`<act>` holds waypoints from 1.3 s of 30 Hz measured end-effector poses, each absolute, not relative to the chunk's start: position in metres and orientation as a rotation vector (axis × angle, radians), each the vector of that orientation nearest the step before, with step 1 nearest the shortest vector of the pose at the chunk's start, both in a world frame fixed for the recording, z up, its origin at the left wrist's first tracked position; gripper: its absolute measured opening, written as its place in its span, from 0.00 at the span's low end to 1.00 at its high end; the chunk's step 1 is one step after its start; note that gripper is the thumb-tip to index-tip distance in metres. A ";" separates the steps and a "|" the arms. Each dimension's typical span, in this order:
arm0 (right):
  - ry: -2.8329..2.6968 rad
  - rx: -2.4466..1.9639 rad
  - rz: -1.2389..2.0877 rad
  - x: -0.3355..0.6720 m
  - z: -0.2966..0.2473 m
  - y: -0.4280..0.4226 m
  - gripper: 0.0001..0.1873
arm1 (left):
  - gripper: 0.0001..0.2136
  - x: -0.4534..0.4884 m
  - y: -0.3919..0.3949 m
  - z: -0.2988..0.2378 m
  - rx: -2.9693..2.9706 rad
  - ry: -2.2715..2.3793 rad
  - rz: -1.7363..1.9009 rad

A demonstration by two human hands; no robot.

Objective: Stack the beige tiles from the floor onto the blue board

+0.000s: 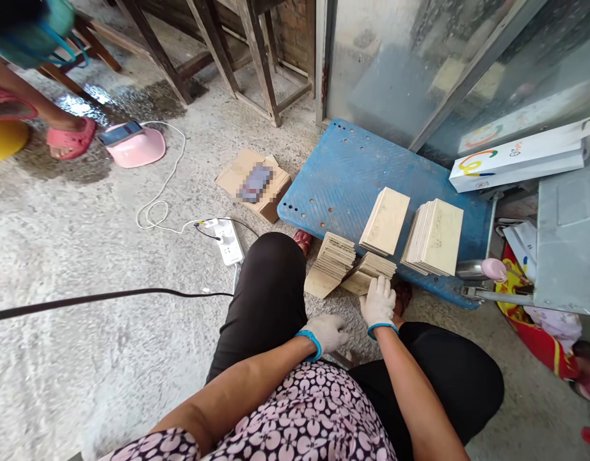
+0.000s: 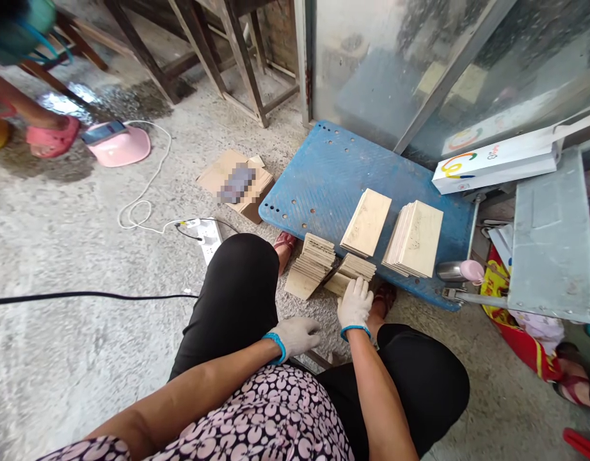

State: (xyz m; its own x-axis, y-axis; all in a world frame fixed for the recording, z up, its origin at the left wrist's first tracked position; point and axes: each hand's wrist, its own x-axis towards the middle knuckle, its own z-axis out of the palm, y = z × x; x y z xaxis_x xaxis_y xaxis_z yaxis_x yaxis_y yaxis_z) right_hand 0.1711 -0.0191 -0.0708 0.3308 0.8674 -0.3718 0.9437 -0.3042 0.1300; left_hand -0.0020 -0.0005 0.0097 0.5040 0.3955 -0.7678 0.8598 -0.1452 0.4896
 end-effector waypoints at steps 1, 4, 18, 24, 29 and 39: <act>1.616 2.276 -0.338 0.170 -0.070 -0.020 0.35 | 0.17 -0.002 -0.001 0.009 1.751 1.061 -0.575; 1.617 2.273 -0.352 0.168 -0.068 -0.023 0.35 | 0.16 -0.002 -0.001 0.008 1.763 1.058 -0.569; 1.551 2.082 -0.594 0.176 -0.062 -0.023 0.18 | 0.16 -0.001 -0.002 0.005 1.759 1.057 -0.593; 1.550 1.992 -0.719 0.176 -0.067 -0.026 0.16 | 0.17 -0.001 -0.003 0.007 1.746 1.061 -0.613; 1.536 1.942 -0.808 0.181 -0.067 -0.022 0.17 | 0.17 0.000 -0.002 0.008 1.736 1.071 -0.598; 1.633 1.803 -0.953 0.215 -0.005 -0.013 0.12 | 0.24 -0.001 -0.002 0.004 1.634 1.215 -0.416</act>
State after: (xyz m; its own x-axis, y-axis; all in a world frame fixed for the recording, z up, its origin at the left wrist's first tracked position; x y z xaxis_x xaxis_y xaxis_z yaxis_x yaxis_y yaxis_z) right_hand 0.2149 -0.0132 -0.0054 0.0239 0.6199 -0.7843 0.9878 -0.1352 -0.0768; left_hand -0.0014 -0.0025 0.0041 0.4324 0.5081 -0.7449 0.8579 0.0224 0.5133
